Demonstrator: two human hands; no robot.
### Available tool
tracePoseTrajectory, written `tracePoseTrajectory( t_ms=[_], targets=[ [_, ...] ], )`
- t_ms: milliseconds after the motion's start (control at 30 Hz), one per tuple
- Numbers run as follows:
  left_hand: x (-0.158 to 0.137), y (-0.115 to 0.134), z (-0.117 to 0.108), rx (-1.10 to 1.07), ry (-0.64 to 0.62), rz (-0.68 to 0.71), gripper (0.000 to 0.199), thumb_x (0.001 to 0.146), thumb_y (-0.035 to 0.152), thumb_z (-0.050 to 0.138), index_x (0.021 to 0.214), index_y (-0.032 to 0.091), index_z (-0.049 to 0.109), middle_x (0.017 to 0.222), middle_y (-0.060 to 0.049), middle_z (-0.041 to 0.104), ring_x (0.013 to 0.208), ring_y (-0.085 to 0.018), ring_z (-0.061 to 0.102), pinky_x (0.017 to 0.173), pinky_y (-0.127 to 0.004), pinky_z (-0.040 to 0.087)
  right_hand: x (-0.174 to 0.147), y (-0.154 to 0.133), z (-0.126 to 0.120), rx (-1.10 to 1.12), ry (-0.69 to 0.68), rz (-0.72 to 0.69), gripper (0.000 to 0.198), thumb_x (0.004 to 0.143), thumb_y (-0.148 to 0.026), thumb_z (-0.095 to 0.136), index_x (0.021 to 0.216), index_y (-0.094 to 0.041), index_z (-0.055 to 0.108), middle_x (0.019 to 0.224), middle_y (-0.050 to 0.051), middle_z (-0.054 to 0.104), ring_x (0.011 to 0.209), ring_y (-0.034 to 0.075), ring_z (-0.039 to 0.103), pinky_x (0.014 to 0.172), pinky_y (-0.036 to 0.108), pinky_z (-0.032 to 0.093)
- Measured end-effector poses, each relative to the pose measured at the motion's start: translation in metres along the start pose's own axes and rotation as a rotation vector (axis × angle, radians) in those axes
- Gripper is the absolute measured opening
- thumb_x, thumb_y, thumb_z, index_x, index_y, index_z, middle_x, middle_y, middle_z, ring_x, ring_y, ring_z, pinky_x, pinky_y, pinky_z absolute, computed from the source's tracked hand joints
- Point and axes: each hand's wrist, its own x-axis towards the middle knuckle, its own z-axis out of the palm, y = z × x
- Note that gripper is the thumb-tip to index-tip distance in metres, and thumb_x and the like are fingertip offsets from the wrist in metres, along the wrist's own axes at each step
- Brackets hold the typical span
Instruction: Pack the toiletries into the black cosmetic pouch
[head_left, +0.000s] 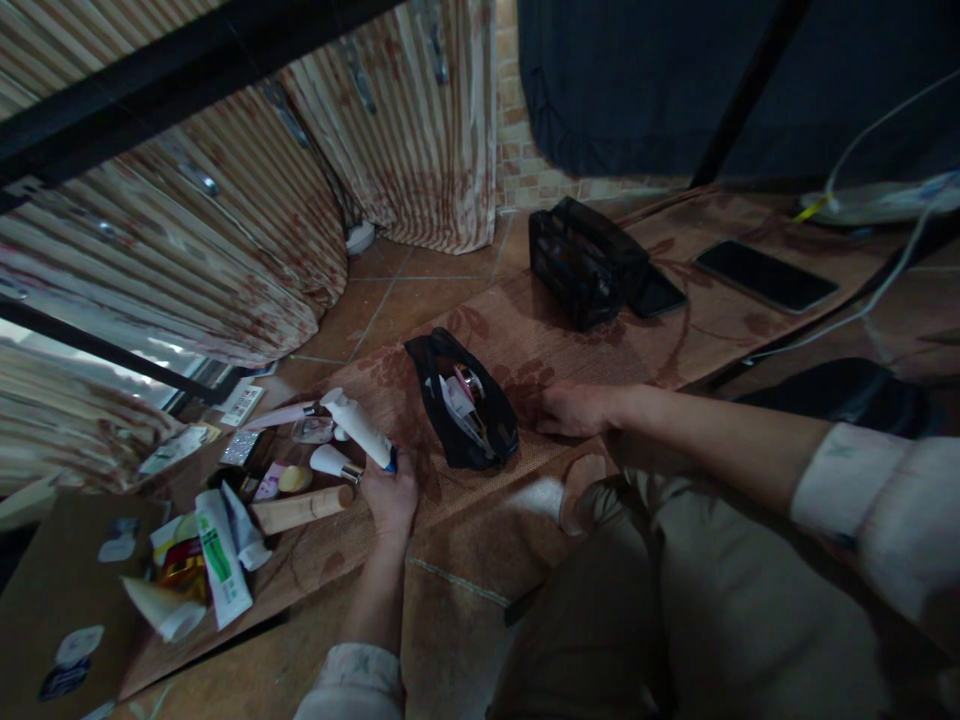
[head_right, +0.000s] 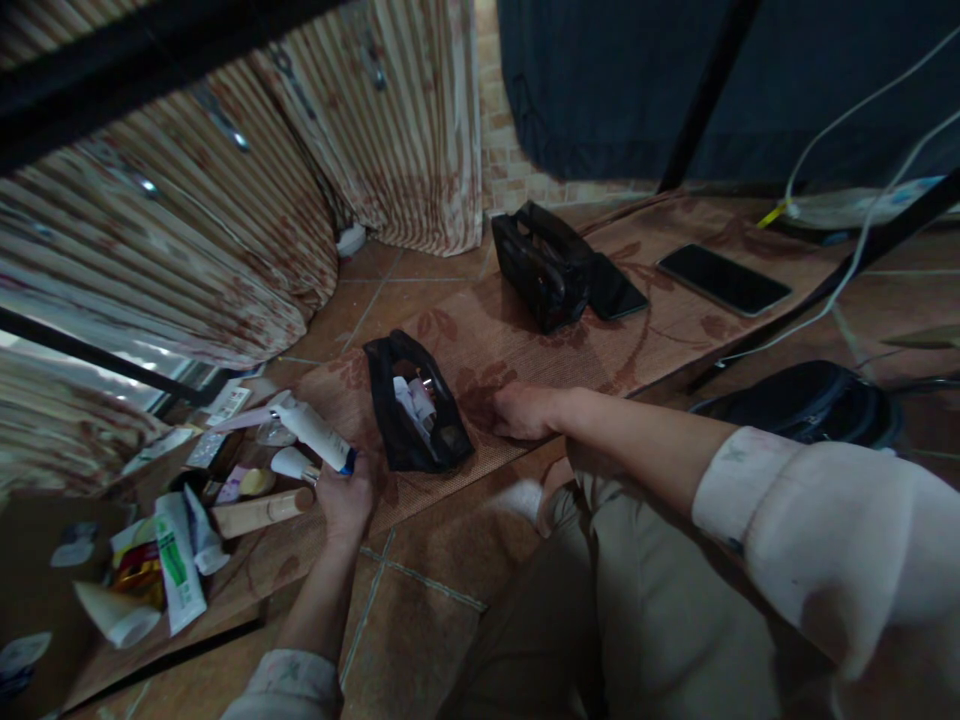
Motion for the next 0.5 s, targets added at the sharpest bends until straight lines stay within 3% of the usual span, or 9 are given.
tracePoseTrajectory(
  t_ms=[500],
  targets=[
    [0.0004, -0.0005, 0.0004, 0.012, 0.002, 0.003, 0.023, 0.076, 0.031, 0.055, 0.090, 0.015, 0.063, 0.083, -0.010, 0.069, 0.087, -0.025, 0.066, 0.080, -0.035, 0.050, 0.0011, 0.0012, 0.0018, -0.009, 0.010, -0.008, 0.034, 0.087, -0.031, 0.050, 0.107, -0.012, 0.070, 0.097, 0.014, 0.072, 0.085, 0.023, 0.068, 0.066, 0.027, 0.042]
  ],
)
